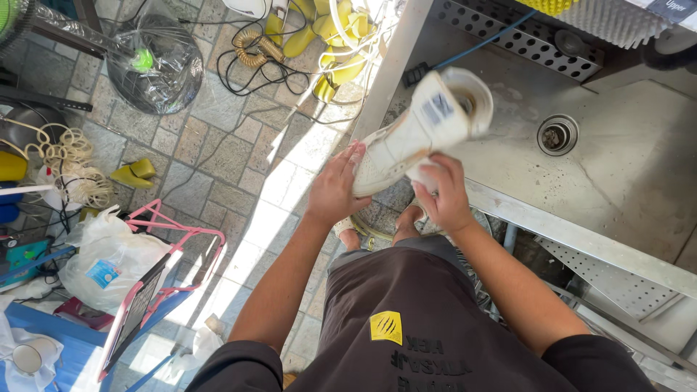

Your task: The person cleans a white sneaker by wiping it with a white cloth, rinsing it under a faucet, and then spraying it with a handheld spray gun. The person handles the shoe and cleaning tools throughout the process.

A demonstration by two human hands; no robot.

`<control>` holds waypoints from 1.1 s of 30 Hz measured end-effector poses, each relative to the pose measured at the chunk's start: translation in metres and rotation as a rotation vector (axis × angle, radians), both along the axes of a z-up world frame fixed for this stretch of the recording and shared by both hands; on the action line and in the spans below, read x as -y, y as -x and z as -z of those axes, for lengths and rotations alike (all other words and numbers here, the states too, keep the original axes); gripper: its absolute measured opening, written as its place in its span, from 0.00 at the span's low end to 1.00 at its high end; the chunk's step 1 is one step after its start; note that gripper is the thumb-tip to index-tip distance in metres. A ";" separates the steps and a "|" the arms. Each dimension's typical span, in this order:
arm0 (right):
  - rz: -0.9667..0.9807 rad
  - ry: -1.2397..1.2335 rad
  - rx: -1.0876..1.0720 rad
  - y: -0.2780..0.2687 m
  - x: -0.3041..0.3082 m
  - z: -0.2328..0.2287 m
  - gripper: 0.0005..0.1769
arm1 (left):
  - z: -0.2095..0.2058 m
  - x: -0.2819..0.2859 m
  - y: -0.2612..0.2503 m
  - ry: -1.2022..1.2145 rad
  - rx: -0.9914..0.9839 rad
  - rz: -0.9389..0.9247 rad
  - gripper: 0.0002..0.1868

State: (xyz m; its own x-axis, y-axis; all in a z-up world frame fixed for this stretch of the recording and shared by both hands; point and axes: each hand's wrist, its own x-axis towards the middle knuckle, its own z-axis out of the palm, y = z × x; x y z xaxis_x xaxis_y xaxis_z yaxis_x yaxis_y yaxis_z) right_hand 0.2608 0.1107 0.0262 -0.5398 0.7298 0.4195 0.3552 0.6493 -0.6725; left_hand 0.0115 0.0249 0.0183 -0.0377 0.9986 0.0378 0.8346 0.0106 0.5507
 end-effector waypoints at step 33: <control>-0.188 -0.084 -0.018 0.093 -0.010 -0.080 0.16 | -0.032 -0.028 0.018 0.043 0.385 -0.174 0.41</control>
